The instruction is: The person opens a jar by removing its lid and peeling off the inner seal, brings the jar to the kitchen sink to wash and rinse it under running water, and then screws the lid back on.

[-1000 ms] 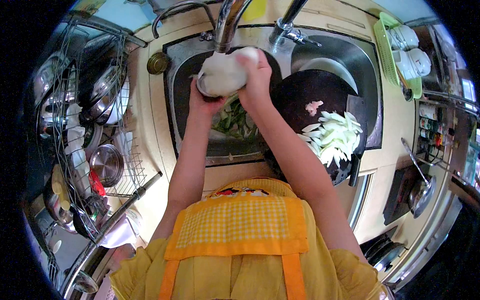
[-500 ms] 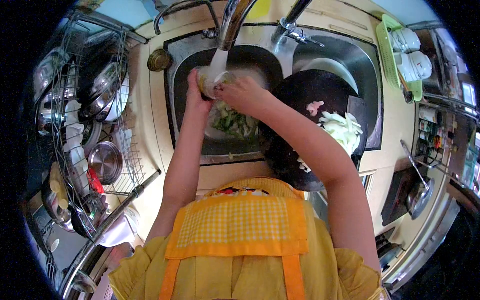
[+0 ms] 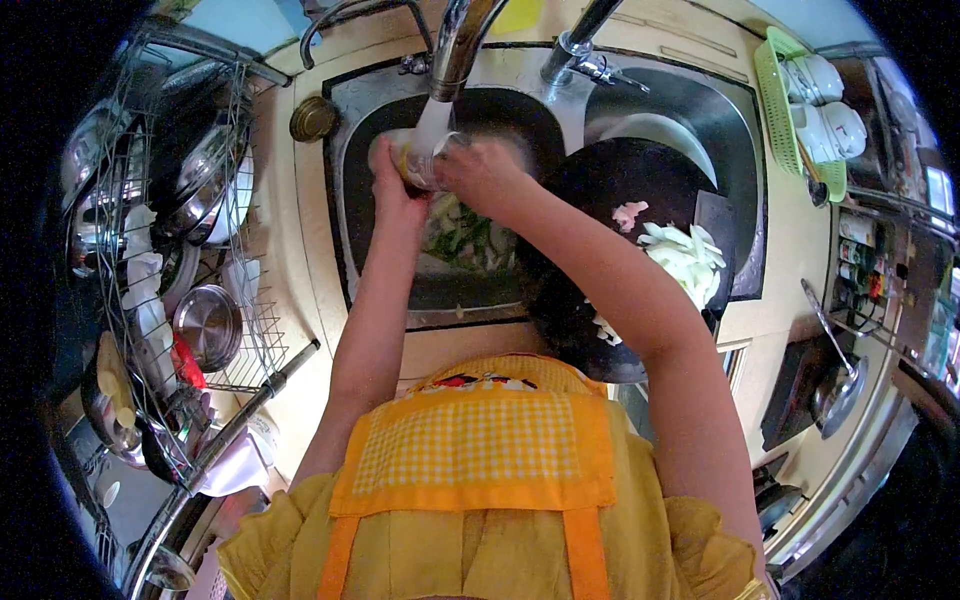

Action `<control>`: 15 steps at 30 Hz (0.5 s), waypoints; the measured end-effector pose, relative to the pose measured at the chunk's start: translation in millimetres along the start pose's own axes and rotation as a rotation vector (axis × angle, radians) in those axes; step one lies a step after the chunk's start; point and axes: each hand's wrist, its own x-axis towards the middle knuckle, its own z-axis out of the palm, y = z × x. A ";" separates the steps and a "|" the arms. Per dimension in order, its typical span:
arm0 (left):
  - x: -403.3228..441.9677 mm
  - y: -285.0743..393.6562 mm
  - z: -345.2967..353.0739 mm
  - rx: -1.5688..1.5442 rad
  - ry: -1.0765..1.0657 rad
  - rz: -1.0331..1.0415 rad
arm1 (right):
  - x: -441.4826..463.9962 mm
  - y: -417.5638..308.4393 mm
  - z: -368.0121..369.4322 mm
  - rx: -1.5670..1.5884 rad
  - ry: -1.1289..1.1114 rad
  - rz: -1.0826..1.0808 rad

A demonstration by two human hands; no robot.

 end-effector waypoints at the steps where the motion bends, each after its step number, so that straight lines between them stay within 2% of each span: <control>1: -4.9 1.8 5.1 0.047 0.040 0.073 | 1.1 -1.9 -4.1 0.036 0.046 -0.030; 3: -14.9 6.2 14.5 0.131 0.106 0.182 | 12.4 -6.3 -10.9 0.370 -0.322 0.154; 5: -21.2 8.0 19.4 0.209 0.155 0.251 | 16.2 -11.9 -34.4 0.852 -0.512 0.370; 7: -20.1 6.7 17.1 0.185 0.068 0.278 | 9.7 -18.6 -53.9 1.482 -0.493 0.617; 10: 3.1 1.9 -2.7 0.192 -0.061 0.225 | 4.7 -20.8 -51.2 1.932 -0.440 0.613; 13: 7.8 2.8 -8.3 0.231 -0.205 0.212 | 3.7 -14.9 -36.2 2.117 -0.424 0.611; 14: 6.3 5.3 -8.3 0.247 -0.256 0.225 | 3.5 -16.5 -32.8 2.169 -0.347 0.590; 15: 5.5 9.2 -8.5 0.204 -0.324 0.154 | 3.5 -17.7 -29.4 2.217 -0.271 0.567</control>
